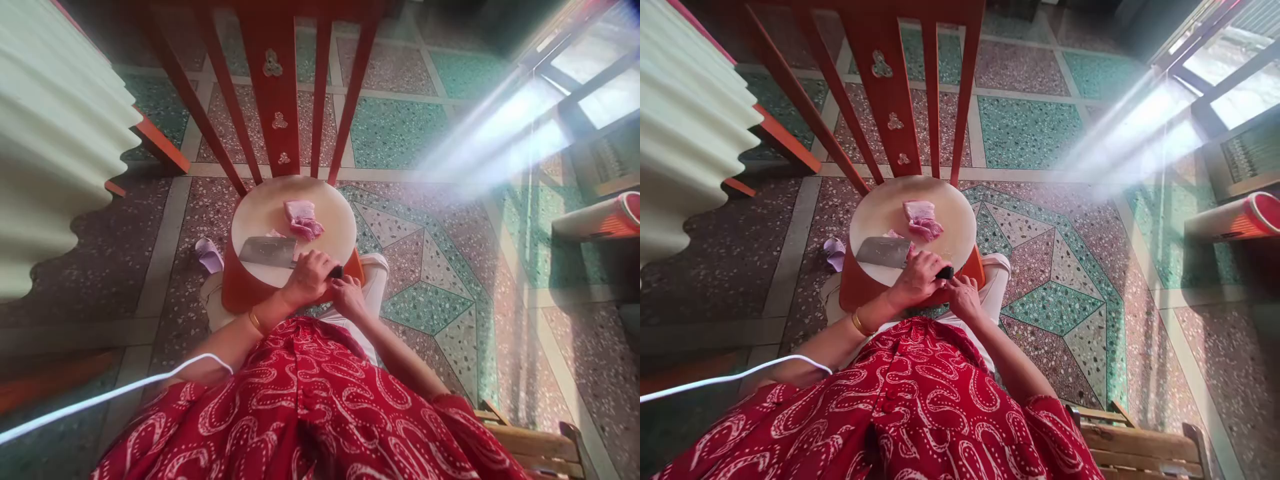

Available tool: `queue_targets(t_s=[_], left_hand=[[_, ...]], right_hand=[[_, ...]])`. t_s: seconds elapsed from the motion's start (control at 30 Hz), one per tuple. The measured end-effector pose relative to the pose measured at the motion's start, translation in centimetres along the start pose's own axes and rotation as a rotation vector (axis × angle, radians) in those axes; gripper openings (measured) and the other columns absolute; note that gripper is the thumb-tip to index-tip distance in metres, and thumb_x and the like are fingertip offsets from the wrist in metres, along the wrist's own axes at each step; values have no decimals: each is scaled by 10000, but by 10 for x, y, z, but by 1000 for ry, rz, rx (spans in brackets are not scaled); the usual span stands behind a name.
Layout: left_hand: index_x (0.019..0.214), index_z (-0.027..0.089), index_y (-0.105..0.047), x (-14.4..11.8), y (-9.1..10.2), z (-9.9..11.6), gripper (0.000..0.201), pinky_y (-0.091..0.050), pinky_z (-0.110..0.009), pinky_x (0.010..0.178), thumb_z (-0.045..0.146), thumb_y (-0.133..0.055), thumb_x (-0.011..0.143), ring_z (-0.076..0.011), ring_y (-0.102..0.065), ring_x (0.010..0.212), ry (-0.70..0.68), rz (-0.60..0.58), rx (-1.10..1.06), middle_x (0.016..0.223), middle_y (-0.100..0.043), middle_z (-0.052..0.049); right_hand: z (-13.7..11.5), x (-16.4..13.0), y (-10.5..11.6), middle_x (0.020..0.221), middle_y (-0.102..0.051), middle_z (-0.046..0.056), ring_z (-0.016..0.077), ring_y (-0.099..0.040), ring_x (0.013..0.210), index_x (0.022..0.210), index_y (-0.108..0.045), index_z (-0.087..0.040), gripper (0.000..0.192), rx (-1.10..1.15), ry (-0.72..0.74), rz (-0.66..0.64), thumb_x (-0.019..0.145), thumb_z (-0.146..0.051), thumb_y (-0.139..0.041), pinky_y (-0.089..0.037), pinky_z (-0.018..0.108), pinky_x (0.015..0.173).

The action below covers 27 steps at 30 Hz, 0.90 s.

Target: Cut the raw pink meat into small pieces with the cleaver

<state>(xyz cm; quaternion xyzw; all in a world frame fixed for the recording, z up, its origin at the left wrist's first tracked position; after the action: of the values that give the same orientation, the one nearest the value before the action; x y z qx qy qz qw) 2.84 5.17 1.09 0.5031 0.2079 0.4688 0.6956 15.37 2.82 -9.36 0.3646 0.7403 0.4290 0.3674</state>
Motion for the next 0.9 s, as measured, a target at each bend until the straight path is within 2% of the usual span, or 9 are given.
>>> queue_targets(t_s=[0.1, 0.17, 0.27, 0.33, 0.4, 0.53, 0.7, 0.8, 0.9], left_hand=[[1151, 210, -555, -12, -10, 2, 279, -370, -398, 853, 281, -489, 890, -232, -514, 950, 6, 6, -24, 1006, -623, -67], [1140, 194, -546, -18, -16, 1, 262, -394, -381, 825, 280, -462, 907, -226, -524, 941, -1, 25, -48, 1028, -621, -78], [1129, 164, -541, -24, -21, -4, 302, -428, -379, 847, 346, -503, 891, -232, -537, 971, -19, 63, -83, 1110, -597, -110], [1123, 159, -552, -26, -19, -9, 320, -443, -375, 882, 339, -548, 858, -232, -542, 1005, -18, 77, -117, 1140, -580, -118], [1060, 173, -588, -30, -14, -16, 245, -451, -356, 901, 272, -553, 839, -217, -548, 1021, 0, 93, -149, 1137, -577, -106], [901, 197, -627, -50, 7, -38, 137, -459, -334, 887, 218, -495, 870, -178, -569, 974, 108, 216, -146, 1047, -611, -63], [909, 194, -627, -110, 31, -87, 148, -470, -340, 907, 234, -485, 889, -176, -586, 957, 346, 416, -139, 944, -639, -56], [874, 188, -624, -153, 33, -118, 169, -499, -315, 845, 253, -469, 892, -163, -604, 877, 509, 470, -193, 880, -644, -51], [860, 188, -624, -180, 29, -138, 177, -505, -304, 813, 283, -477, 887, -157, -611, 839, 598, 501, -203, 854, -651, -45]], right_hand=[[8, -3, 27, 1061, -670, 97, 205, -568, 964, 1178, -635, -188, 454, 253, -53, 115, 830, -89, -360, -433, 348, 873], [4, -8, 45, 1171, -636, 99, 189, -574, 1029, 1342, -500, -169, 577, 380, 30, 169, 795, -71, -343, -457, 330, 889], [-19, -8, 58, 1308, -552, 136, 231, -525, 1134, 1458, -327, -129, 682, 256, 168, 112, 787, -123, -445, -437, 365, 948], [-34, 2, 57, 1242, -578, 169, 269, -530, 1099, 1466, -307, -96, 656, 27, 116, 48, 839, -172, -481, -430, 398, 935], [-48, 17, 51, 1102, -629, 163, 269, -563, 1010, 1465, -311, -102, 577, -169, 45, -44, 911, -195, -438, -437, 395, 882], [-79, 44, 32, 1002, -639, 128, 232, -585, 942, 1380, -425, -157, 420, -314, 102, -210, 966, -217, -390, -439, 331, 807], [-83, 60, 18, 1048, -615, 133, 254, -550, 1034, 1144, -571, -170, 249, -373, 110, -180, 947, -282, -467, -432, 349, 825], [-81, 69, 9, 1020, -624, 149, 256, -569, 1014, 1086, -577, -142, 215, -375, 109, -217, 943, -223, -440, -430, 351, 825], [-89, 78, 10, 973, -640, 153, 238, -604, 941, 1074, -555, -127, 221, -365, 117, -220, 896, -127, -423, -432, 319, 775]])
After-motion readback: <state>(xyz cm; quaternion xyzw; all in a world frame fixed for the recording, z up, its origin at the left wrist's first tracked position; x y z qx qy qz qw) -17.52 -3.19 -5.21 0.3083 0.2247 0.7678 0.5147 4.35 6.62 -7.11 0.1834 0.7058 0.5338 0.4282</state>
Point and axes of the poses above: each hand's wrist, its own x-axis towards the middle knuckle, its own y-axis out of the back of the hand, z = x × y, the point moved 6 cm from there along x, towards the middle knuckle
